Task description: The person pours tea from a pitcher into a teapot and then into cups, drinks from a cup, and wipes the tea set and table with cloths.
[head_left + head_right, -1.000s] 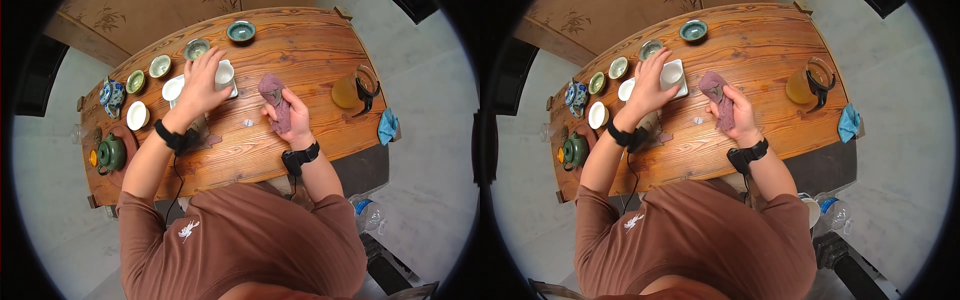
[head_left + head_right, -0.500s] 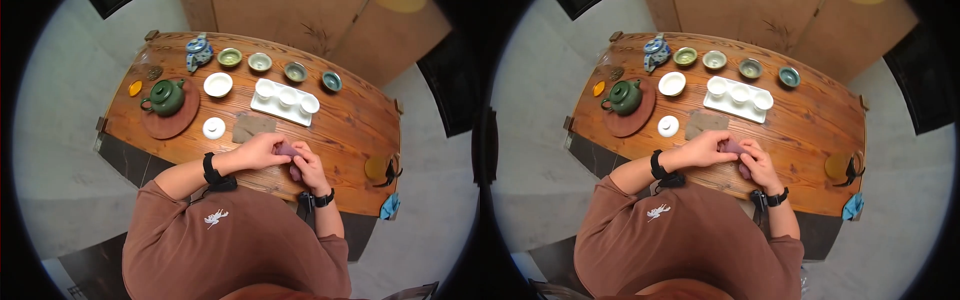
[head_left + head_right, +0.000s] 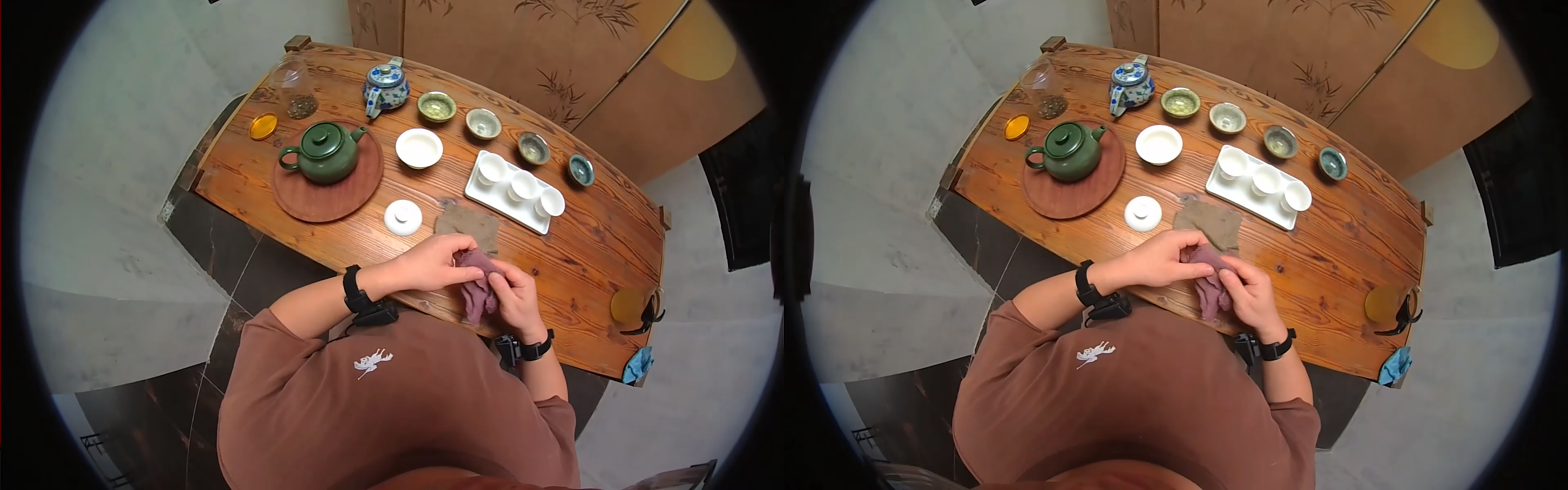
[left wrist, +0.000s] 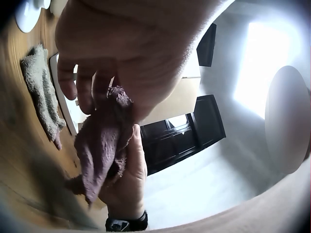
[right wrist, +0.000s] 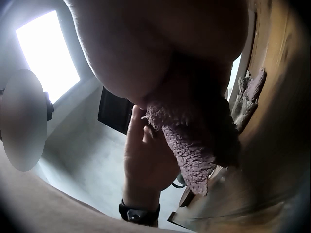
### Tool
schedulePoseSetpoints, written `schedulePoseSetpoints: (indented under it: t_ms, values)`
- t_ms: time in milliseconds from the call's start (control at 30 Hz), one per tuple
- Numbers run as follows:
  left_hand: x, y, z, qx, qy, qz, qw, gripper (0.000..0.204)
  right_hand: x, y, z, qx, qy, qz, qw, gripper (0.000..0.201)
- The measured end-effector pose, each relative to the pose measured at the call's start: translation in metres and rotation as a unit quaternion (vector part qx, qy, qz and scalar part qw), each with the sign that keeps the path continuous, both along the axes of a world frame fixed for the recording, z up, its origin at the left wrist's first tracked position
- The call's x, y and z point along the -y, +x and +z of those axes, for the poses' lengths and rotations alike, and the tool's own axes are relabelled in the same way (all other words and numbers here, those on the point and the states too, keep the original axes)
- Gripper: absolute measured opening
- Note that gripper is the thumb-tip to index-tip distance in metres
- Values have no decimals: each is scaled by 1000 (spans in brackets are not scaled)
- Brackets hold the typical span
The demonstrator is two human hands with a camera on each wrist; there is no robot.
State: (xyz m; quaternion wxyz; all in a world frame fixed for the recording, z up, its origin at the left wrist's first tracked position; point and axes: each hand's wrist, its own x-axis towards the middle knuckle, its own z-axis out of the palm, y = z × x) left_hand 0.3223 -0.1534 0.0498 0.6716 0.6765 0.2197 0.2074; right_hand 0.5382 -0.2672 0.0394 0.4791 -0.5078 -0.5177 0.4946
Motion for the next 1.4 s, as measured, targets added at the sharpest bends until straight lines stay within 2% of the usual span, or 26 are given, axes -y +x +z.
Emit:
schedulePoseSetpoints:
  t_ms: [100, 167, 200, 300, 333, 433, 467, 567, 633, 700, 767, 833, 933, 1067, 1167, 1267, 1367, 1400]
  values:
    - [-7, -16, 19, -55, 78, -2, 995, 19, -5, 6, -4, -160, -70, 1, 985, 37]
    - [-16, -23, 10, -37, 54, 20, 998, 20, -11, 8, 0, -294, -83, -4, 952, 40]
    - [-20, -27, 8, -28, 42, 31, 998, 20, -15, 13, -5, -301, -51, -15, 952, 47]
    - [-34, -41, 17, -35, 84, 81, 993, 16, -19, 30, -16, -387, -10, -104, 916, 50]
    - [-41, -44, 14, -22, 108, 95, 989, 15, -17, 41, -30, -445, -31, -117, 887, 50]
    - [-55, -51, 30, -22, 104, 127, 986, 15, -14, 63, -48, -477, -59, -131, 867, 48]
    - [-63, -54, 34, -23, 146, 138, 979, 14, -13, 70, -55, -511, -64, -120, 849, 47]
    - [-94, -60, 57, -81, 143, 187, 969, 13, -13, 73, -60, -517, -50, -83, 851, 46]
    - [-127, -59, 60, -42, 136, 235, 962, 14, -15, 62, -52, -504, -35, -111, 856, 45]
    - [-167, -57, 77, -89, 266, 262, 923, 13, -16, 58, -48, -500, -29, -119, 857, 46]
    - [-214, -56, 85, -173, 306, 290, 890, 25, -16, 60, -48, -513, -22, -105, 852, 46]
    - [-262, -56, 81, -257, 374, 307, 837, 36, -14, 63, -48, -521, -16, -107, 847, 46]
    - [-310, -53, 69, -381, 398, 323, 770, 47, -13, 63, -46, -520, -5, -137, 843, 47]
    - [-334, -41, 54, -487, 414, 316, 701, 57, -11, 64, -42, -525, 10, -136, 840, 48]
    - [-341, -36, 52, -524, 405, 310, 682, 50, -13, 62, -38, -517, 6, -163, 840, 49]
    - [-349, -43, 43, -514, 418, 302, 686, 45, -14, 59, -34, -524, 0, -174, 834, 49]
    - [-357, -50, 27, -480, 439, 300, 698, 40, -13, 65, -40, -538, 8, -111, 836, 49]
    - [-359, -52, 23, -465, 448, 303, 701, 38, -14, 63, -41, -531, 5, -127, 838, 50]
